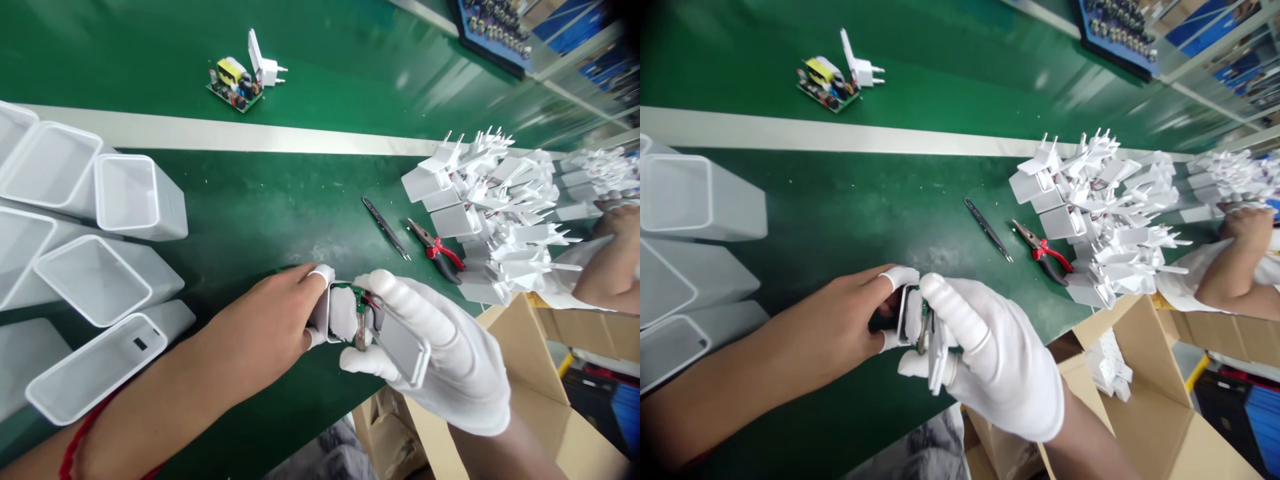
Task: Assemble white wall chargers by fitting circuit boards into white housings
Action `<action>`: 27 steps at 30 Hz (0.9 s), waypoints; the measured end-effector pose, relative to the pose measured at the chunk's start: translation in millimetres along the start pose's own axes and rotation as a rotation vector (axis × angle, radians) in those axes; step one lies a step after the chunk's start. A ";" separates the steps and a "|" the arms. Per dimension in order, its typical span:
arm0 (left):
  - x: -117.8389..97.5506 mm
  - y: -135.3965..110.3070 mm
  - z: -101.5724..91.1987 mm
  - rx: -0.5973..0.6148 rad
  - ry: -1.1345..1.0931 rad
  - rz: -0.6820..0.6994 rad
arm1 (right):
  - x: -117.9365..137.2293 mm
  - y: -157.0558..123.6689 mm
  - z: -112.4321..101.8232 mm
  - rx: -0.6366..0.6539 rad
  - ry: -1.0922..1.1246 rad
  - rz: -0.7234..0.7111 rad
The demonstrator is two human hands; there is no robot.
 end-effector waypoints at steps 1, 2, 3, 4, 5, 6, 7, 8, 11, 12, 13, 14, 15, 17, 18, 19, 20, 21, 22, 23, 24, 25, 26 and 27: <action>-0.5 0.1 -0.3 0.004 0.002 -0.010 | 0.4 0.4 0.6 0.006 -0.007 0.002; -0.7 0.2 -0.4 0.010 0.003 -0.021 | 0.6 0.7 1.2 0.012 -0.011 0.003; -0.5 0.2 -0.4 0.015 0.004 -0.031 | 0.9 0.9 1.9 0.019 -0.013 0.003; -0.4 0.2 -0.3 0.019 0.005 -0.037 | 1.4 0.9 2.3 0.025 -0.015 0.000; -0.6 0.2 -0.2 0.019 0.003 -0.033 | 1.9 0.9 2.8 0.031 -0.017 -0.003; -1.0 0.2 -0.5 0.014 0.001 -0.022 | 1.8 0.8 3.5 0.040 -0.023 0.000; -1.4 0.0 -0.7 0.008 -0.002 -0.007 | 1.7 0.7 4.0 0.048 -0.033 0.005; -1.9 -0.3 -0.8 0.003 -0.003 0.010 | 1.3 0.7 4.6 0.057 -0.047 0.015; -3.4 -1.2 -0.6 0.002 0.003 0.039 | 4.9 2.5 3.6 0.053 -0.084 0.019; -3.5 -1.3 -0.3 0.010 0.006 0.033 | 7.7 4.0 2.2 0.037 -0.098 0.012; -3.7 -1.3 -0.1 0.019 0.009 0.023 | 10.5 5.9 1.1 0.021 -0.115 0.005; -4.0 -1.2 -0.3 0.027 0.014 0.009 | 13.2 8.1 1.0 0.014 -0.130 0.000; -4.5 -0.9 -0.5 0.033 0.017 -0.001 | 15.3 10.7 2.0 0.016 -0.142 -0.003; -6.7 0.1 -1.4 0.040 0.017 -0.007 | 15.7 15.6 6.7 0.050 -0.156 0.006; -7.8 0.7 -2.1 0.036 0.019 -0.004 | 15.1 17.0 8.9 0.067 -0.159 0.007; -8.7 1.1 -2.7 0.031 0.022 0.001 | 14.0 17.3 11.0 0.087 -0.154 0.002; -9.1 1.4 -3.4 0.021 0.026 0.007 | 12.1 15.8 12.5 0.103 -0.142 0.001; -9.1 1.4 -4.0 0.011 0.031 0.012 | 9.0 12.4 12.9 0.107 -0.121 0.009; -8.7 1.2 -4.1 0.001 0.035 0.017 | 4.2 7.1 11.7 0.093 -0.086 0.037; -8.2 0.8 -3.7 -0.004 0.035 0.025 | -3.0 -0.3 9.6 0.061 -0.032 0.095; -7.7 0.4 -3.0 -0.008 0.032 0.037 | -12.6 -10.1 8.1 0.018 0.041 0.186; -7.2 -0.1 -2.1 -0.010 0.028 0.051 | -22.3 -21.8 8.7 -0.028 0.127 0.289; -6.7 -0.4 -1.5 -0.014 0.026 0.065 | -28.3 -33.4 12.8 -0.059 0.207 0.369; -6.3 -0.5 -1.1 -0.019 0.027 0.080 | -30.6 -43.2 20.5 -0.068 0.286 0.424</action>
Point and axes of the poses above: each hand's wrist, its own y-axis towards the middle knuckle, its own z-axis out of the palm, x = y × z, the point moved 10 cm from there along y, towards the middle knuckle, and after that the axes turned 15 degrees about -y, right-handed, at the moved point
